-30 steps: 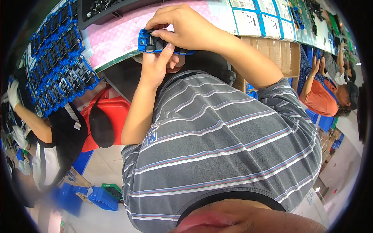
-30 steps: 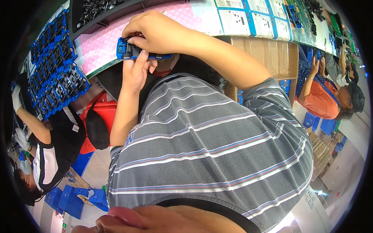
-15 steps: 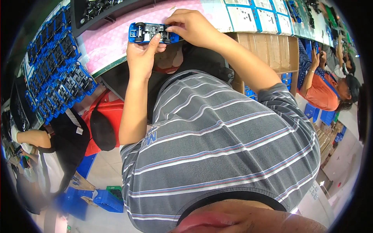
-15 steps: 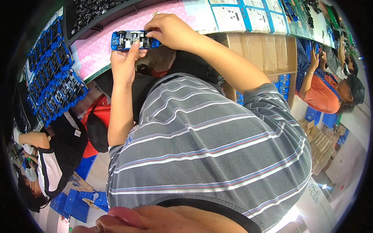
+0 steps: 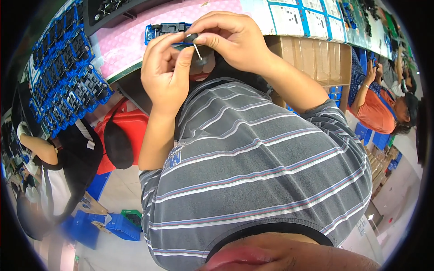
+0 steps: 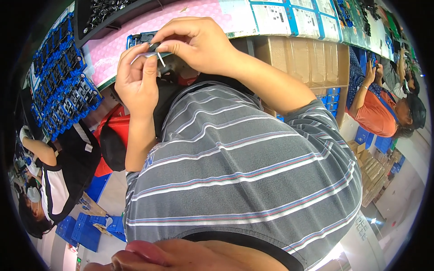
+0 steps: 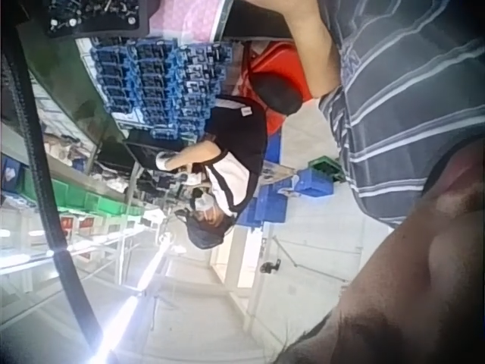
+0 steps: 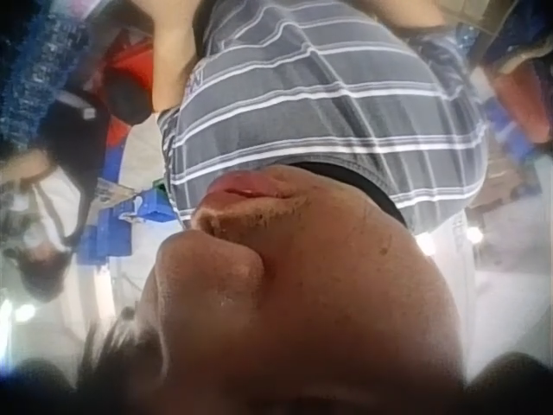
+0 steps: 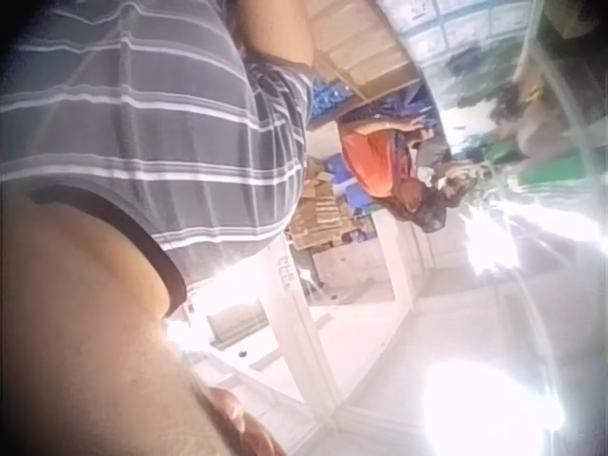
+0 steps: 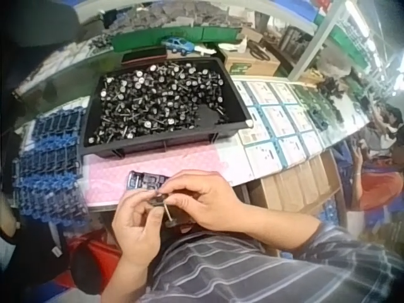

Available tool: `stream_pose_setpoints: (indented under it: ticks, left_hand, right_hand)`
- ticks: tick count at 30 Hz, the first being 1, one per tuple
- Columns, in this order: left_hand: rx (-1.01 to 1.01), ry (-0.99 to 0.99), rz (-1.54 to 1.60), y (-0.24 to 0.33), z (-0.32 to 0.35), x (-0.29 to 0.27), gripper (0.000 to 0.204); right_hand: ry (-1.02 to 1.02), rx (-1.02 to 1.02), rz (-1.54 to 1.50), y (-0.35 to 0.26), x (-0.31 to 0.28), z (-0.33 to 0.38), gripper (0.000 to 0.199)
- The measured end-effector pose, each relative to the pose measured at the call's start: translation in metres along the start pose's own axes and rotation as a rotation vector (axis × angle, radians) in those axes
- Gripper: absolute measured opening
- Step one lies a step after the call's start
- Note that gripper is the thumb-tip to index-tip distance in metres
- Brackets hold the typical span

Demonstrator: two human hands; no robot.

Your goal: The person assembles toy cars by attaching wheel axles onto each car chassis by hand and placing the assembled cars onto the table.

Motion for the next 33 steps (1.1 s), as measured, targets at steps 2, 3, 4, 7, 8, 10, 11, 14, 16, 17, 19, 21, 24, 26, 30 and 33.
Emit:
stream_pose_setpoints:
  ticks: [2,3,4,7,8,10,11,14,16,17,19,21,24,26,30,33]
  left_hand:
    - [0.093,0.024,-0.005,0.004,-0.004,-0.001,0.024]
    - [0.091,0.021,-0.004,0.004,-0.004,-0.002,0.024]
    - [0.161,0.034,-0.107,0.010,-0.002,-0.004,0.021]
    - [0.208,0.051,-0.187,0.016,0.006,-0.005,0.016]
    - [0.184,0.059,-0.166,0.016,0.007,-0.006,0.014]
    - [0.166,0.035,-0.151,0.016,0.006,-0.006,0.013]
    - [0.141,0.024,-0.112,0.014,0.006,-0.007,0.013]
    - [0.114,0.005,-0.053,0.009,0.007,-0.006,0.013]
    - [0.109,0.000,-0.033,0.006,0.008,-0.006,0.013]
    - [0.071,0.023,-0.031,0.002,0.009,-0.008,0.014]
    - [0.034,0.052,-0.025,-0.005,0.010,-0.012,0.014]
    - [-0.069,0.011,-0.015,-0.020,0.009,-0.013,0.014]
    - [-0.168,0.030,-0.018,-0.043,0.011,-0.020,0.012]
    - [-0.184,0.084,-0.033,-0.053,0.016,-0.032,0.012]
    - [-0.382,0.189,-0.055,-0.082,0.025,-0.055,0.020]
    - [-0.478,0.178,-0.016,-0.096,0.026,-0.050,0.023]
  right_hand:
    - [0.007,-0.098,0.050,-0.016,0.004,-0.004,0.014]
    - [0.010,-0.097,0.051,-0.019,0.004,-0.003,0.014]
    - [-0.003,-0.068,0.037,-0.018,0.006,-0.002,0.013]
    - [-0.058,-0.099,0.053,-0.020,0.009,0.000,0.013]
    - [-0.103,-0.157,0.080,-0.024,0.012,0.001,0.013]
    - [-0.108,-0.146,0.059,-0.026,0.014,0.002,0.012]
    - [-0.110,-0.104,0.038,-0.025,0.014,0.003,0.012]
    - [-0.134,-0.036,-0.004,-0.021,0.013,0.007,0.016]
    - [-0.159,-0.009,-0.027,-0.016,0.014,0.009,0.021]
    - [-0.165,-0.013,-0.164,-0.015,0.017,0.010,0.029]
    - [-0.241,-0.044,-0.216,-0.018,0.020,0.012,0.051]
    - [-0.246,-0.005,-0.101,-0.008,0.023,0.018,0.055]
    - [-0.251,0.009,0.115,0.001,0.021,0.017,0.058]
    - [-0.129,-0.023,0.402,0.010,0.005,0.010,0.055]
    - [-0.077,-0.097,0.574,0.027,0.004,-0.003,0.049]
    - [-0.098,-0.084,0.657,0.051,0.021,0.000,0.049]
Point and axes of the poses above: each hand's wrist, its own z-axis away from the middle knuckle, its own x-axis out of the palm, y = z × x, the point moved 8 cm from there along -z, towards the middle knuckle, and after that the axes turned 9 degrees about -x, right-handed, at the moved point
